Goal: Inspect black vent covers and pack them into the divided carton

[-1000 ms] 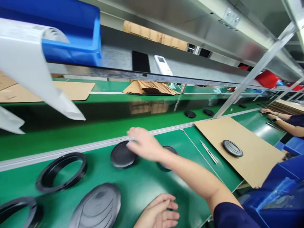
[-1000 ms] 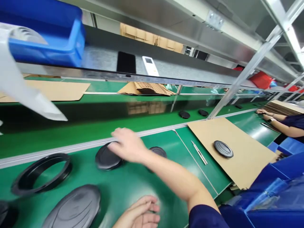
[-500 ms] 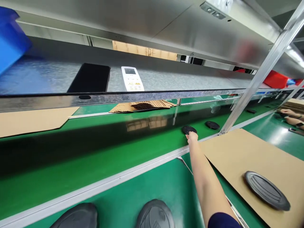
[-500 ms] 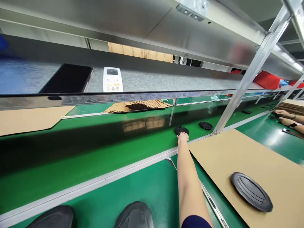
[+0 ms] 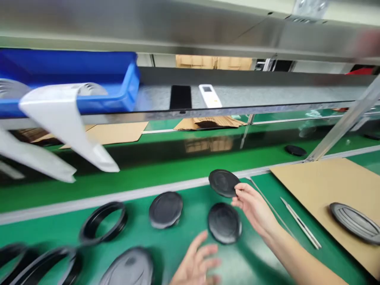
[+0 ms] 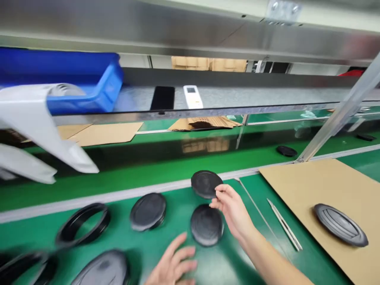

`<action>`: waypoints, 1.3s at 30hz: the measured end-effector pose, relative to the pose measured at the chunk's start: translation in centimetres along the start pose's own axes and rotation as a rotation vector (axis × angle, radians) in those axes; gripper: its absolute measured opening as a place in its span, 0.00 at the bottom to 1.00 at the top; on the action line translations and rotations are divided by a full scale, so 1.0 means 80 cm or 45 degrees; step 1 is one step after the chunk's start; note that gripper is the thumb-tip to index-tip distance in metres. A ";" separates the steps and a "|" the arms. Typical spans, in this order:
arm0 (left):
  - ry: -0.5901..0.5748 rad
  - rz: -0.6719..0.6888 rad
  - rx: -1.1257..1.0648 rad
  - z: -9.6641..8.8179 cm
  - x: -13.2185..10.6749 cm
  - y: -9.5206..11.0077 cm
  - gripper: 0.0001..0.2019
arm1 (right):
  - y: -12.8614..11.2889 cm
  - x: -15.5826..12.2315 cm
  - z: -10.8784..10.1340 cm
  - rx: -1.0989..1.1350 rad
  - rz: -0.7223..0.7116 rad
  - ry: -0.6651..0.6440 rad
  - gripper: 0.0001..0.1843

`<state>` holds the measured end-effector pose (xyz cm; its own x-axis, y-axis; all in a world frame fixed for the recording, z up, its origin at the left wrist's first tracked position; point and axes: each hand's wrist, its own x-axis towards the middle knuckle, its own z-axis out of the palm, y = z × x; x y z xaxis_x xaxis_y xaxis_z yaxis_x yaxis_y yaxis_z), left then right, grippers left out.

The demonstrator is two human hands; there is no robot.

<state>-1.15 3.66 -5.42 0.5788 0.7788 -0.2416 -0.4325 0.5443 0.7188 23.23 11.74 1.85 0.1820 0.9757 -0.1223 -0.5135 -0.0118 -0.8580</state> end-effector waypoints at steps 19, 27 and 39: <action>-0.094 -0.221 -0.547 0.043 -0.046 -0.005 0.39 | 0.072 -0.205 -0.009 -1.420 -0.745 -0.319 0.17; -0.094 -0.449 -0.314 0.032 -0.047 -0.010 0.43 | 0.088 -0.213 -0.019 -1.481 -0.661 -0.458 0.24; -0.138 -0.488 -0.308 0.033 -0.046 -0.001 0.47 | 0.090 -0.216 -0.022 -1.009 -0.437 -0.346 0.29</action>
<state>-1.44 -0.09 -2.84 0.7916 0.4772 -0.3816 -0.3144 0.8536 0.4153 17.82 -5.58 -3.09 -0.0371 0.9702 0.2395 0.2787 0.2402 -0.9298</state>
